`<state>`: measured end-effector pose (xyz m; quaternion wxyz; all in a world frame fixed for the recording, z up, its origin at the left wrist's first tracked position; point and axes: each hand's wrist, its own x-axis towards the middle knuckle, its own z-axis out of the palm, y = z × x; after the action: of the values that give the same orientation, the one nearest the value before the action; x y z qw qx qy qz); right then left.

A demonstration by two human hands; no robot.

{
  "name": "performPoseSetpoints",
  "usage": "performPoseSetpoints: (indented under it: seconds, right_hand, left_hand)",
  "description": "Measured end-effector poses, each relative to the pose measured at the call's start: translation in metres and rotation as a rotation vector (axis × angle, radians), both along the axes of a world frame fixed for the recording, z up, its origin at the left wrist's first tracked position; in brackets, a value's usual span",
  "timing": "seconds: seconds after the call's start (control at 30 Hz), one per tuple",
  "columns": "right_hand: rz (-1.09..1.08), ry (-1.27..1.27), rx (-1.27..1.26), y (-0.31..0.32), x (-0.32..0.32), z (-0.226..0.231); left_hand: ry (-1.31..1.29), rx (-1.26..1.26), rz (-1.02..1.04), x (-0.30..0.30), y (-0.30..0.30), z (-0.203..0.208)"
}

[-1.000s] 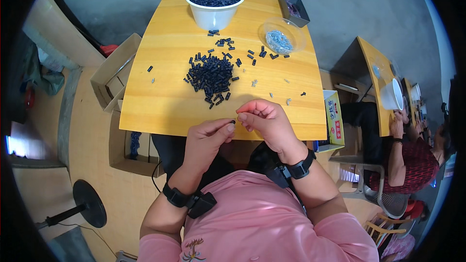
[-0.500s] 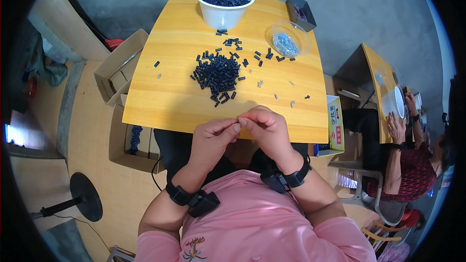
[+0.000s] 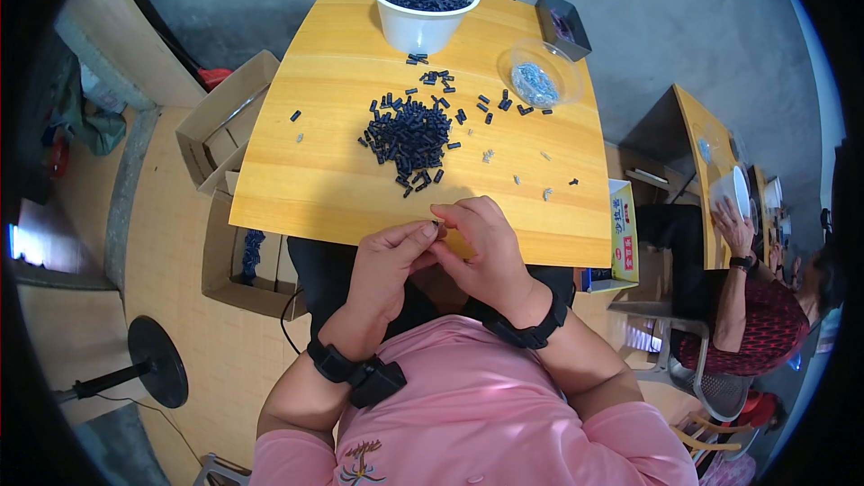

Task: Manually assembling small blue plastic components into finished parts at a workstation.

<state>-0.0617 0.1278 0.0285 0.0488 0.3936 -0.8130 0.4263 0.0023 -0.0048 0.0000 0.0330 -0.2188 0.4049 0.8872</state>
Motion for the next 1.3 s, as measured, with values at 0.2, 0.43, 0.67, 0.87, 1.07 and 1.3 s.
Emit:
performPoseSetpoints:
  seconds: [0.2, 0.43, 0.67, 0.87, 1.07, 1.3]
  right_hand:
    - [0.026, 0.086, 0.025, -0.004, -0.001, -0.007]
    - [0.186, -0.029, -0.023, -0.011, -0.028, -0.006]
    - [0.081, 0.066, 0.213, -0.021, -0.059, -0.019]
    - [0.066, 0.169, 0.274, -0.028, -0.061, -0.025]
    - [0.109, 0.249, 0.362, -0.032, -0.059, -0.02]
    - [0.076, -0.513, 0.153, -0.016, -0.05, 0.008]
  left_hand:
    - [-0.013, 0.033, -0.015, 0.003, -0.006, -0.004]
    - [-0.032, -0.035, 0.036, 0.006, -0.018, -0.005]
    - [-0.045, -0.013, 0.106, 0.006, -0.026, -0.006]
    - [-0.026, -0.014, 0.061, 0.006, -0.029, -0.007]
    - [-0.004, -0.078, 0.005, 0.006, -0.026, -0.007]
    - [0.087, -0.247, -0.038, 0.006, -0.024, -0.009]
